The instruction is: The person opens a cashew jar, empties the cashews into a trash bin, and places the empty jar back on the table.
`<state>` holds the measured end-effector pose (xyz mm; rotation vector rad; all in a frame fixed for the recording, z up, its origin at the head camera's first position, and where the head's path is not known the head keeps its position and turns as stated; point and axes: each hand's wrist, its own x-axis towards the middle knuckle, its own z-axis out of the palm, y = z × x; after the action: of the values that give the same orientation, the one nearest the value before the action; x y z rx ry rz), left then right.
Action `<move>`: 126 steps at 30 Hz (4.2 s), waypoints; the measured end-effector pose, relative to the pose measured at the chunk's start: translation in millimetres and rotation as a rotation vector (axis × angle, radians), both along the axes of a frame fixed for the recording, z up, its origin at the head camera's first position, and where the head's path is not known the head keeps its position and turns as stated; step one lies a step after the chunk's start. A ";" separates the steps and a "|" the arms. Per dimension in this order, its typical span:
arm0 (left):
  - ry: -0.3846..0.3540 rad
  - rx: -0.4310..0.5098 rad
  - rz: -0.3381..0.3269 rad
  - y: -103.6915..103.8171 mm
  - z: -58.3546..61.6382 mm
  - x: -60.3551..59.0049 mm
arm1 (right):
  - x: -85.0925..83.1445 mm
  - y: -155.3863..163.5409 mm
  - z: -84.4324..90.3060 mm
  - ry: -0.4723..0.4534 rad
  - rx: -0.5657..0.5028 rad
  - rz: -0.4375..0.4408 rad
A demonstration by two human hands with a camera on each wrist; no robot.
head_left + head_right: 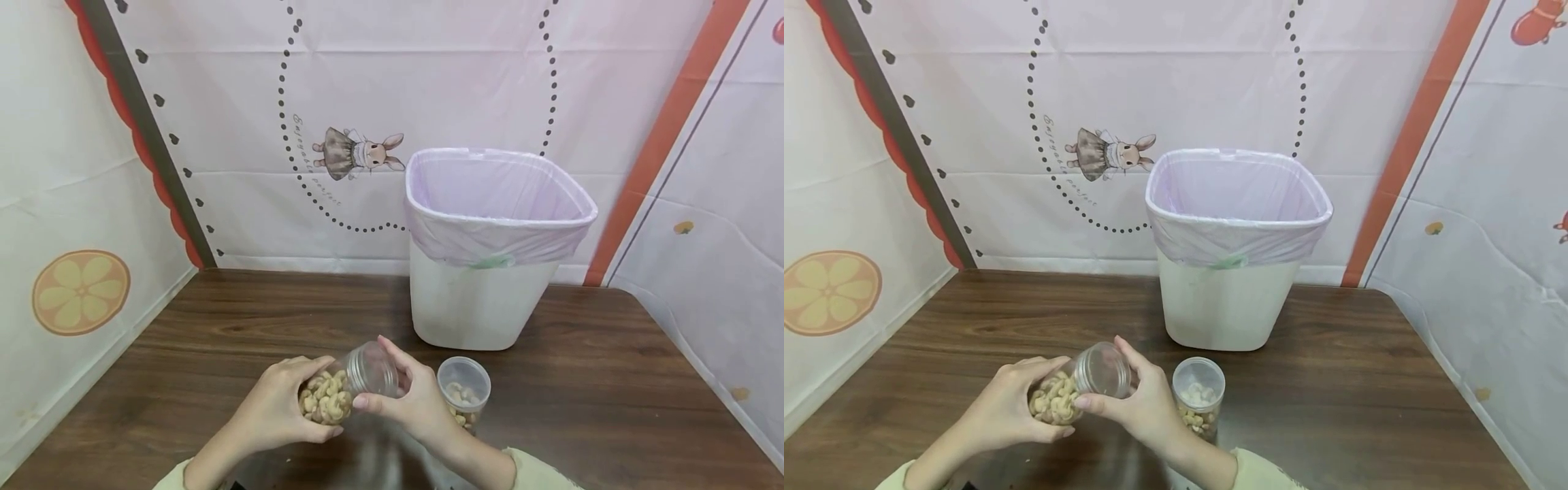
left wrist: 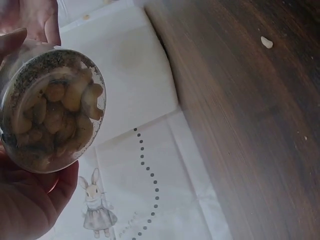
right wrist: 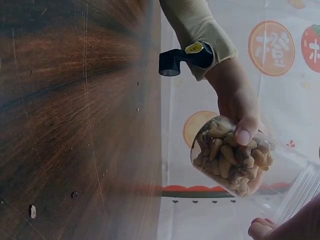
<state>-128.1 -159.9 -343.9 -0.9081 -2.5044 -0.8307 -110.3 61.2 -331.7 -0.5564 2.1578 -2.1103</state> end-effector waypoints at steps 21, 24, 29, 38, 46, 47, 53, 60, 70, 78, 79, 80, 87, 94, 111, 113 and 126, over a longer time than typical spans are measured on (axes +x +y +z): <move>0.030 -0.018 0.089 -0.5 -7.9 9.7 | 6.9 -5.1 -6.0 -0.065 -0.092 0.051; 0.041 -0.010 0.080 1.3 -7.0 8.4 | 6.2 -4.5 -5.7 -0.052 -0.087 0.034; 0.063 -0.009 0.067 3.0 -4.7 5.8 | 4.8 -4.7 -5.0 -0.023 -0.068 0.003; -0.005 0.042 0.018 0.8 -5.5 4.6 | 4.1 -7.7 -4.7 -0.029 -0.130 0.010; -0.087 0.081 -0.055 -1.4 -3.5 4.5 | 4.7 -6.7 0.5 0.022 -0.031 -0.005; -0.091 0.079 -0.053 -1.6 -2.9 4.7 | 4.8 -6.6 0.7 0.027 -0.024 -0.007; -0.120 0.054 -0.038 -3.2 -1.9 5.5 | 6.4 -5.2 0.1 0.041 -0.014 0.002; -0.268 0.142 -0.218 -4.4 -2.1 5.2 | 6.8 -3.1 1.3 0.075 -0.059 0.087; -0.194 0.113 -0.191 -2.0 -0.6 6.1 | 4.2 0.4 -0.4 0.132 -0.010 0.082; -0.088 0.046 -0.070 0.3 -0.5 7.1 | 1.7 2.2 -1.6 0.112 -0.023 0.066; -0.075 0.043 -0.064 0.7 -0.4 7.1 | 1.6 2.3 -1.7 0.108 -0.030 0.067; -0.058 0.039 -0.054 1.1 -0.2 7.1 | 1.5 2.3 -1.7 0.099 -0.037 0.064; 0.094 -0.015 0.071 3.0 1.0 8.0 | -0.1 1.3 -3.5 0.029 -0.093 0.047; 0.129 -0.023 0.117 4.1 1.4 7.8 | -1.1 -0.9 -5.2 0.007 -0.139 0.037; 0.105 -0.005 0.092 3.7 -1.7 6.4 | 0.6 -3.3 -6.1 0.048 -0.081 -0.056; 0.087 0.005 0.079 3.4 -1.2 6.6 | 1.4 -3.8 -6.5 0.051 -0.085 -0.064; -0.085 0.088 -0.073 -2.0 -1.5 7.6 | 5.0 -5.5 -5.5 0.122 -0.048 -0.041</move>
<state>-120.5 -161.9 -345.4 -0.9587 -2.4967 -1.0147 -105.3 55.8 -337.3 -0.6678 2.2046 -2.2096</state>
